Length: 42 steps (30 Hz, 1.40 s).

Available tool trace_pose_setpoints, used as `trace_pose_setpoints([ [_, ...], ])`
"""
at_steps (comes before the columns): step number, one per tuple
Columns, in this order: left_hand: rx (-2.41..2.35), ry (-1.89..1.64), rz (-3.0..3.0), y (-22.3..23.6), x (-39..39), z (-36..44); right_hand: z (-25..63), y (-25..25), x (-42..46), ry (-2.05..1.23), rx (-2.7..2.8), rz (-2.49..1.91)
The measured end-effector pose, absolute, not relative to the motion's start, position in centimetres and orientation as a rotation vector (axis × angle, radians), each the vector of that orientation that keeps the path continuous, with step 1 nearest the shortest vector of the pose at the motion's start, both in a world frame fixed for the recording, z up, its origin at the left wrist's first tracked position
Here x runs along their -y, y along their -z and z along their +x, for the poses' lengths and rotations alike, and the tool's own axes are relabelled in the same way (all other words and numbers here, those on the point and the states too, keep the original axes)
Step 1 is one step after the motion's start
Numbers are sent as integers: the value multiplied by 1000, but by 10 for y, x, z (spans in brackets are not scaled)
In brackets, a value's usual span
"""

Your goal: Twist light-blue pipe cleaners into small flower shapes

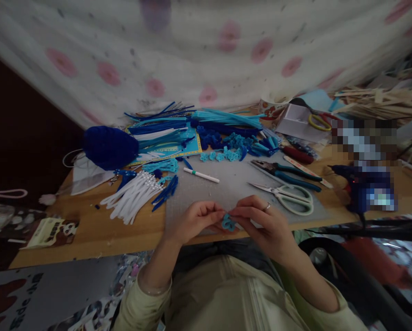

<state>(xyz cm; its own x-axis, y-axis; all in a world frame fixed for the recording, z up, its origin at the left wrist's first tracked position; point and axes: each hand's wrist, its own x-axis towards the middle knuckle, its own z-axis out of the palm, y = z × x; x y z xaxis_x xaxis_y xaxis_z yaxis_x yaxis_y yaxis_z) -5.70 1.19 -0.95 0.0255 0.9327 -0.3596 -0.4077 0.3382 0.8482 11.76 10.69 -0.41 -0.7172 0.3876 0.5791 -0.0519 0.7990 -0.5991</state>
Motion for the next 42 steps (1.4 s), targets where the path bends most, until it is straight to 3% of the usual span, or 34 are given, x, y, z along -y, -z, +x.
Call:
trace_pose_setpoints([
  [12, -1032, -1058, 586, 10, -16, -55, 120, 5, -105, -911, 2232, -317],
  [21, -1408, -1078, 909, -2, -10, -42, 123, 3, -111, -719, 2432, -210],
  [30, -1412, -923, 1065, 0, -3, -51, 116, -12, -117, -504, 2656, -23],
  [36, -1458, -1080, 1033, -1, -4, -40, 112, -13, -116, -747, 2671, -145],
  [42, -1954, -1080, 980, -4, -7, -11, 108, 5, -108, -1058, 2463, -502],
])
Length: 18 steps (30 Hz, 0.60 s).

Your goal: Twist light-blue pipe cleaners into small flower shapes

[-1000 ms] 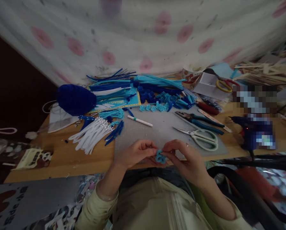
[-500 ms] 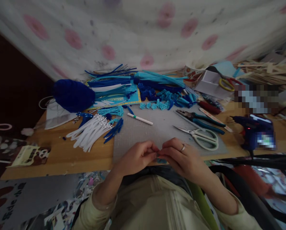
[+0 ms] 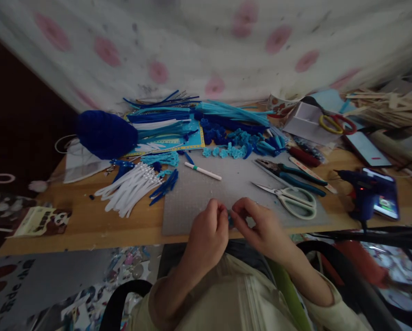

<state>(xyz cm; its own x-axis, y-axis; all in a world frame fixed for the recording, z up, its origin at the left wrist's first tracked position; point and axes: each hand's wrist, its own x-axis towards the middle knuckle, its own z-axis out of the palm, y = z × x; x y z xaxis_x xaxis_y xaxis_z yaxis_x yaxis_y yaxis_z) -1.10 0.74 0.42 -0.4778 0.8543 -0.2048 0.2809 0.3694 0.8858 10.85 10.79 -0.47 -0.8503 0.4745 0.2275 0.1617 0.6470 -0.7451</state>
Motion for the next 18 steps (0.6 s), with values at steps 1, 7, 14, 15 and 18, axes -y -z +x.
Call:
trace_pose_setpoints([
  [1, -2006, -1064, 965, -4, -9, -9, 108, 6, -107, -1046, 2462, -513],
  [7, -2048, -1201, 1065, 3, -14, -9, 104, 11, -100, -1034, 2375, -597],
  [14, -1954, -1320, 1174, 8, -3, -13, 105, 7, -103, -1424, 2123, -725],
  [15, -1924, -1308, 1183, 7, -2, -15, 106, 4, -106, -1419, 2180, -664],
  [18, -1846, -1300, 1102, 2, -3, -18, 107, -4, -113, -1326, 2384, -461],
])
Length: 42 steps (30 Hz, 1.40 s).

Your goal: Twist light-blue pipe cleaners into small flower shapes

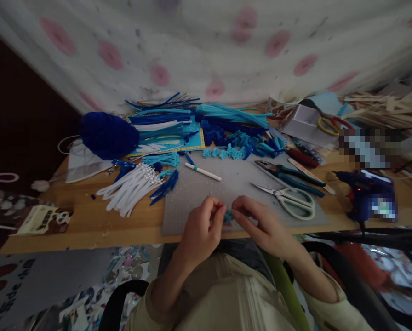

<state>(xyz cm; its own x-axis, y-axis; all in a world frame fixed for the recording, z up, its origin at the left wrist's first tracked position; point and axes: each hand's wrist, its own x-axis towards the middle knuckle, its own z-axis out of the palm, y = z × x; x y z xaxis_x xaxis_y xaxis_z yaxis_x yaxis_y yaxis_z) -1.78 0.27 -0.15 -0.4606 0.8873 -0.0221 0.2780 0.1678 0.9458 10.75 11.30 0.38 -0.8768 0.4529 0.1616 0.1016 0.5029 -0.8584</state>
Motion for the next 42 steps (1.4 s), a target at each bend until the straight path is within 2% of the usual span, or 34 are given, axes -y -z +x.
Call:
trace_pose_setpoints([
  [4, -1998, -1426, 886, 1, -9, -8, 101, -1, -106, -1246, 2368, -495],
  [9, -2095, -1600, 808, 10, -13, 7, 90, 13, -79, -1446, 1999, -686],
  [13, -1850, -1704, 691, 9, -10, 3, 92, 13, -72, -1554, 1809, -707],
  [17, -1480, -1643, 550, 0, -7, -6, 102, 8, -74, -1663, 1797, -688],
  [20, -1440, -1653, 521, -3, -7, -7, 106, 8, -75, -1694, 1800, -683],
  [24, -1534, -1680, 577, 2, -7, -5, 108, 11, -78, -1409, 1988, -639],
  [30, -1594, -1660, 594, 1, -5, -6, 117, 15, -98, -543, 2326, -346],
  [34, -1534, -1608, 564, -3, -6, -5, 121, 17, -107, -364, 2328, -204],
  [38, -1581, -1667, 588, -3, -5, 0, 118, 13, -102, -562, 2177, -233],
  [42, -1687, -1706, 744, -1, -3, 4, 114, 7, -91, -1204, 2020, -426],
])
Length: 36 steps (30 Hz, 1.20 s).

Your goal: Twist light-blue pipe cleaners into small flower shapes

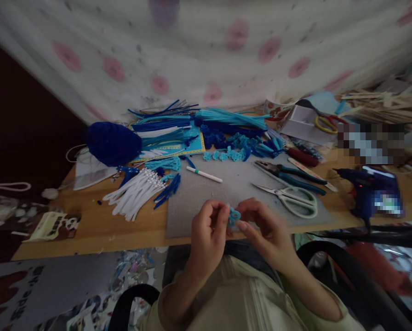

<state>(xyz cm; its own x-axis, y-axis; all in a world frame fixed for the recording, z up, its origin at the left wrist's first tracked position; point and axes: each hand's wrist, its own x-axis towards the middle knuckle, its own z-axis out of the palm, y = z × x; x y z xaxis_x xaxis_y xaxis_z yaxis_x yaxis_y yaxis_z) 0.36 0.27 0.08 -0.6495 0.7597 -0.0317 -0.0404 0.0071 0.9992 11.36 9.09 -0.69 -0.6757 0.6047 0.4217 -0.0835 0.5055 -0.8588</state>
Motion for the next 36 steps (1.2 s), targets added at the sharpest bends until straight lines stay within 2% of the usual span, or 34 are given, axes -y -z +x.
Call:
trace_pose_setpoints([
  [2, -1692, -1714, 765, -2, -2, 5, 112, 6, -87, -1422, 1963, -493],
  [5, -1614, -1742, 630, -6, -3, 6, 112, 6, -85, -1447, 1924, -514],
  [10, -1455, -1739, 448, -11, -5, 6, 111, 8, -86, -1010, 2026, -404],
  [14, -1541, -1714, 496, -7, -4, 4, 110, 8, -89, -678, 2053, -223],
  [16, -1702, -1712, 643, -1, -3, 3, 110, 8, -90, -733, 2068, -262],
  [20, -2012, -1687, 964, 15, -4, 1, 110, 9, -84, -1093, 2021, -482],
  [26, -2097, -1647, 1050, 26, -7, 6, 109, 20, -76, -1248, 1939, -576],
  [29, -2002, -1587, 999, 27, -8, 7, 116, 26, -84, -1204, 1919, -546],
  [34, -1781, -1427, 797, 25, -10, 5, 133, 28, -100, -854, 2088, -281],
  [36, -1865, -1474, 1003, 24, -11, 4, 135, 27, -99, -1012, 2031, -405],
])
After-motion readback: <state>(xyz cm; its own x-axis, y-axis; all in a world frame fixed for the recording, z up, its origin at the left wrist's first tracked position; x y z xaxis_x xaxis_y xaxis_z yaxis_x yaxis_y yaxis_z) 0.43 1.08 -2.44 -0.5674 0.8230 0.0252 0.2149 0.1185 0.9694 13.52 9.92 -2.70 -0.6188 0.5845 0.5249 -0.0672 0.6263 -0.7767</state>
